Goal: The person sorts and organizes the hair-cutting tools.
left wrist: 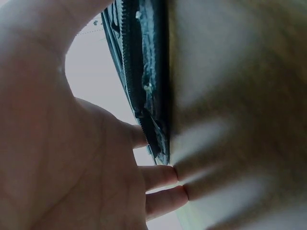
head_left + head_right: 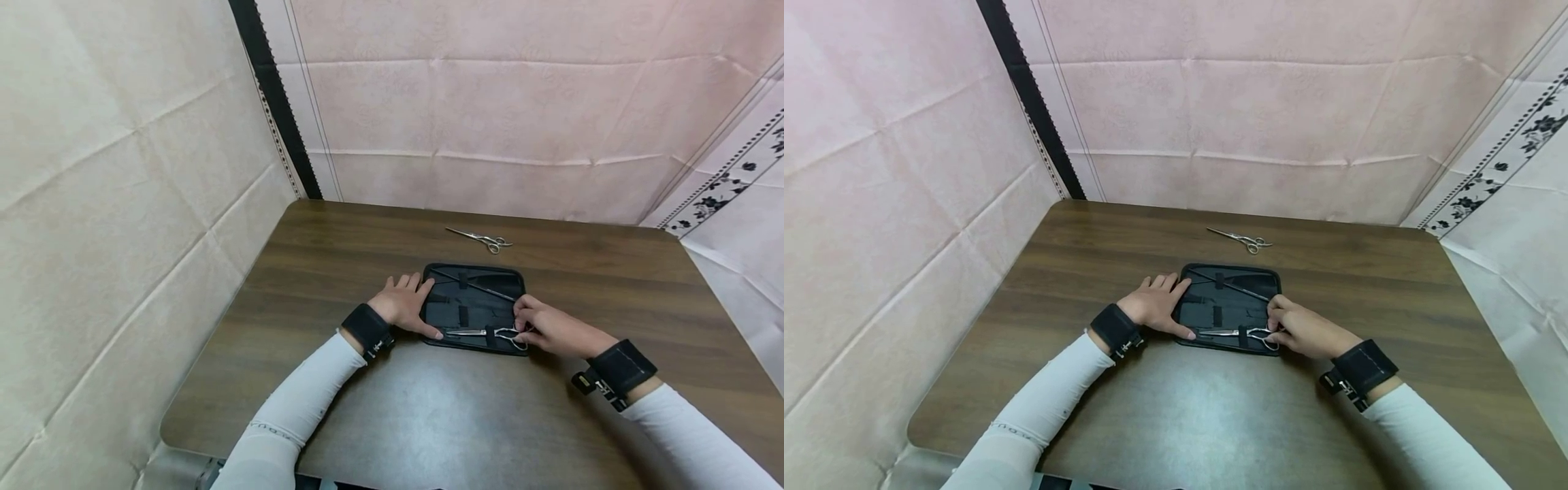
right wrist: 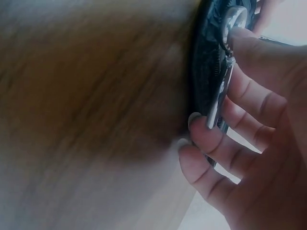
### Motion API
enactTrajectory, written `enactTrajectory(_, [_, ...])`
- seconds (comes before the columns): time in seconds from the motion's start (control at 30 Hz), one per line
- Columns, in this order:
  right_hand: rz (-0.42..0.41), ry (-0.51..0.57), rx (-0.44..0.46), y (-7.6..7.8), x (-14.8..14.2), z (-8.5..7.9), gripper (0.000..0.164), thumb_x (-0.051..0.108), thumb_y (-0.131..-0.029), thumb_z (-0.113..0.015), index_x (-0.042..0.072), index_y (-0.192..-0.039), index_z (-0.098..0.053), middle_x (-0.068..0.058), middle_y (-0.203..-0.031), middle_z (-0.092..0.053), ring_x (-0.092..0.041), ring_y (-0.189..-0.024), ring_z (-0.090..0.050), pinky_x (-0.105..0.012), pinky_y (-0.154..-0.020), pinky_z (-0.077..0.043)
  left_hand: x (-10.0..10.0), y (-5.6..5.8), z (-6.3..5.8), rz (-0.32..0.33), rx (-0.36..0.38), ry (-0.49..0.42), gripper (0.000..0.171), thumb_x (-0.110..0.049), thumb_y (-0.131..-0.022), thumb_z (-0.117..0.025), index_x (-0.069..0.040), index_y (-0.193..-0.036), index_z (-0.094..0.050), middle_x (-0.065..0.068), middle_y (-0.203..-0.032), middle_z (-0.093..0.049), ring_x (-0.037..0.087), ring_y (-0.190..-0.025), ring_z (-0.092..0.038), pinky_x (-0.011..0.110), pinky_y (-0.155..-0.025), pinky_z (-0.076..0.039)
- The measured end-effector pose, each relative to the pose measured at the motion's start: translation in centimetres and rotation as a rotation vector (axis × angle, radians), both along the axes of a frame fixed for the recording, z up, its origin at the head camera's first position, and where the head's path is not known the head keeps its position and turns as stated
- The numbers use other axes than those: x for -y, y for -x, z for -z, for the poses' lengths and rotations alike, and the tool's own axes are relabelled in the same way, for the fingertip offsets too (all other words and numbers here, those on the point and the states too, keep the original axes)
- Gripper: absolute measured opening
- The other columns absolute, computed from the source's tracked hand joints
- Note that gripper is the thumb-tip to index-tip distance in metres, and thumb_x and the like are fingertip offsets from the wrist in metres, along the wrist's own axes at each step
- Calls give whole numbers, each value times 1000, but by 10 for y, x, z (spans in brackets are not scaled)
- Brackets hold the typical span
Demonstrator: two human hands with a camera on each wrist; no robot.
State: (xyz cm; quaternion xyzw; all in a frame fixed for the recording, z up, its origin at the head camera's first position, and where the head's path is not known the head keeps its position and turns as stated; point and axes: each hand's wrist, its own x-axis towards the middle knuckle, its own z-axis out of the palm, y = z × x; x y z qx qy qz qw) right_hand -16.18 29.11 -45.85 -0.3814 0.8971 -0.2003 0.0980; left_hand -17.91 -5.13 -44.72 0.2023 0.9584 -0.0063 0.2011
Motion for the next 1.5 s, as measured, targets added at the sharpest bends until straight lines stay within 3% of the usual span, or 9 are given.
enactTrajectory(0.27, [7,2,-17,-2,1,-2,5,13,-96,-75,15,-97,-71,-1,-113,-52,-6,-87,-54,-21,-72,-50,-1,1,-1,4,-8,7,122,-85,-81,-62,-24,-169,-6,14,-175,-11,33,-161,-15,61,-128,-17])
enactTrajectory(0.93, [-7,-15,-187,-5,11,1,8,12,-92,-79,14,-95,-72,0,-110,-58,-12,-97,-49,-31,-80,-49,-1,-1,-2,-3,-6,-2,122,-85,-80,-63,-24,-169,-6,13,-175,-12,32,-160,-16,61,-127,-17])
enactTrajectory(1.5, [-3,-1,-136,-2,14,5,7,14,-94,-78,16,-95,-71,2,-108,-55,-11,-96,-48,-30,-80,-48,-2,0,-1,-2,-10,2,124,-86,-79,-63,-24,-169,-6,14,-175,-13,32,-160,-17,61,-127,-17])
